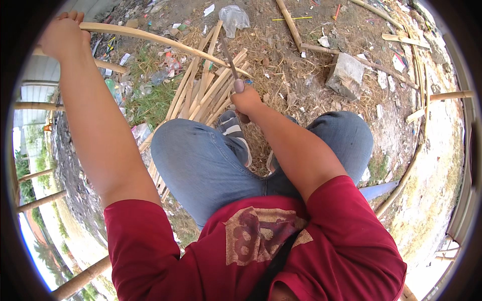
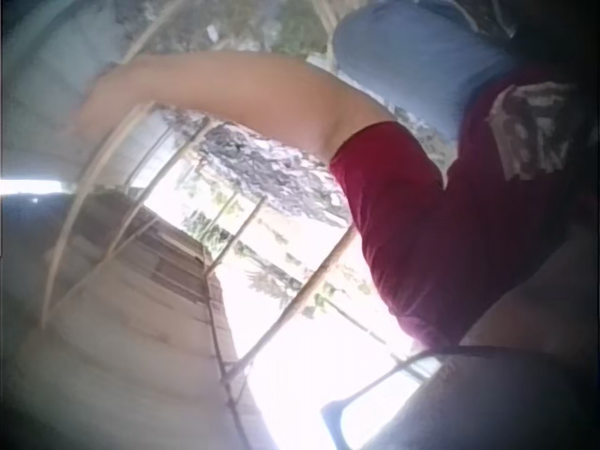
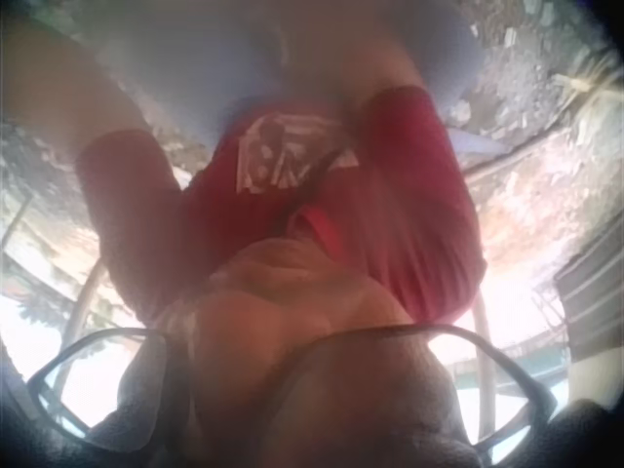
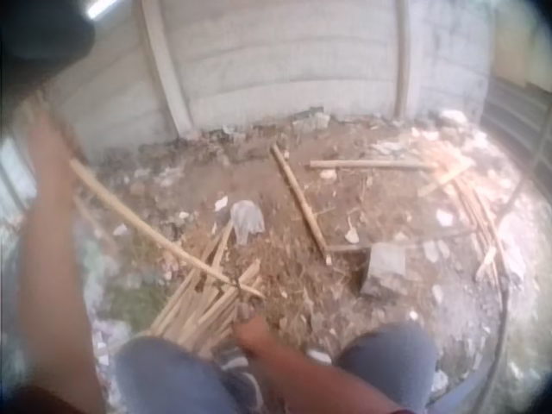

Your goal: The person sits on the ground and uses a machete to split a long bamboo pole into thin strips. They hold the bamboo with one hand and strike it with the machete to separate the sections, then place the finished strips on the ground.

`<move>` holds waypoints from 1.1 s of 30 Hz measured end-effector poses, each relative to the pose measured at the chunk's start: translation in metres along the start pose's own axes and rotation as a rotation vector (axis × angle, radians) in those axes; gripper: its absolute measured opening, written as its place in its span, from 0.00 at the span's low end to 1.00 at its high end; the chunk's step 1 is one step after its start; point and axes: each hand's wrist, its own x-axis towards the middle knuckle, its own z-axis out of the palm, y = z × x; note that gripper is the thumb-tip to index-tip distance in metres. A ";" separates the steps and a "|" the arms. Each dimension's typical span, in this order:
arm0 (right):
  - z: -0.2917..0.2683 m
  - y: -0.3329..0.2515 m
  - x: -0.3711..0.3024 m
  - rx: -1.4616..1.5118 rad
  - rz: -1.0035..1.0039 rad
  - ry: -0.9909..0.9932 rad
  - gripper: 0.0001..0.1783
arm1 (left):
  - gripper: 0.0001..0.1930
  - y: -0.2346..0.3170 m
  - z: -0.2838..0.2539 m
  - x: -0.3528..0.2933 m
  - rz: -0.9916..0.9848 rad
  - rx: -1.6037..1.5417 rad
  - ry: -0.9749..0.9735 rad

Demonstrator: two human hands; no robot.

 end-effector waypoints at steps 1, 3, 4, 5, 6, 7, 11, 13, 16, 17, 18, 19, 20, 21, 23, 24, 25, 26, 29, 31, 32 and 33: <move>0.000 0.003 -0.002 0.034 0.036 -0.004 0.16 | 0.05 -0.001 -0.005 0.004 0.010 -0.025 -0.013; 0.001 -0.012 -0.015 0.087 0.033 -0.058 0.16 | 0.06 0.000 -0.014 0.006 0.029 -0.061 -0.031; 0.000 -0.023 -0.021 0.109 -0.007 -0.102 0.16 | 0.06 0.002 -0.014 0.005 0.019 -0.073 -0.035; -0.002 -0.035 -0.028 0.130 -0.045 -0.143 0.15 | 0.06 0.006 -0.009 -0.002 0.005 -0.086 -0.038; -0.003 -0.047 -0.036 0.082 -0.160 -0.130 0.16 | 0.06 0.009 -0.009 -0.006 -0.008 -0.093 -0.041; -0.004 -0.060 -0.044 0.035 -0.275 -0.116 0.16 | 0.06 0.007 -0.013 -0.005 -0.015 -0.115 -0.070; -0.006 -0.068 -0.045 -0.002 -0.504 -0.087 0.20 | 0.10 0.015 -0.007 -0.012 -0.063 -0.140 -0.114; -0.008 -0.057 -0.036 -0.057 -0.448 -0.064 0.22 | 0.12 0.021 -0.001 -0.017 -0.077 -0.131 -0.118; -0.009 -0.033 -0.016 -0.088 -0.256 -0.055 0.23 | 0.11 0.025 -0.004 -0.017 -0.052 -0.160 -0.149; -0.009 -0.035 -0.019 -0.071 -0.190 -0.067 0.23 | 0.10 0.020 -0.009 -0.016 -0.051 -0.178 -0.149; -0.008 -0.039 -0.020 -0.054 -0.123 -0.077 0.24 | 0.09 0.018 -0.013 -0.014 -0.051 -0.196 -0.149; -0.010 -0.038 -0.026 -0.100 -0.159 -0.087 0.23 | 0.09 0.017 -0.016 -0.010 -0.061 -0.204 -0.149; -0.011 -0.048 -0.037 -0.114 -0.226 -0.091 0.23 | 0.09 0.016 -0.019 -0.010 -0.077 -0.210 -0.144; -0.010 -0.055 -0.045 -0.128 -0.292 -0.092 0.22 | 0.10 0.015 -0.021 -0.011 -0.095 -0.220 -0.140; -0.004 -0.062 -0.058 -0.089 -0.418 -0.098 0.20 | 0.10 0.015 -0.024 -0.008 -0.142 -0.257 -0.177; -0.002 -0.061 -0.057 -0.087 -0.444 -0.085 0.19 | 0.11 0.015 -0.025 -0.006 -0.164 -0.277 -0.196; 0.001 -0.059 -0.054 -0.084 -0.471 -0.074 0.18 | 0.12 0.015 -0.024 -0.006 -0.174 -0.284 -0.223; 0.003 -0.055 -0.051 -0.081 -0.498 -0.064 0.16 | 0.13 0.015 -0.024 -0.006 -0.185 -0.288 -0.250; -0.006 -0.043 -0.035 -0.048 -0.413 -0.051 0.21 | 0.15 0.015 -0.023 0.000 -0.222 -0.329 -0.322; -0.005 -0.045 -0.033 -0.031 -0.378 -0.077 0.21 | 0.15 0.014 -0.023 0.003 -0.229 -0.341 -0.332; -0.004 -0.046 -0.034 -0.022 -0.353 -0.090 0.21 | 0.15 0.013 -0.022 0.000 -0.230 -0.336 -0.322; -0.003 -0.055 -0.042 -0.039 -0.351 -0.098 0.20 | 0.15 0.014 -0.023 -0.002 -0.227 -0.327 -0.309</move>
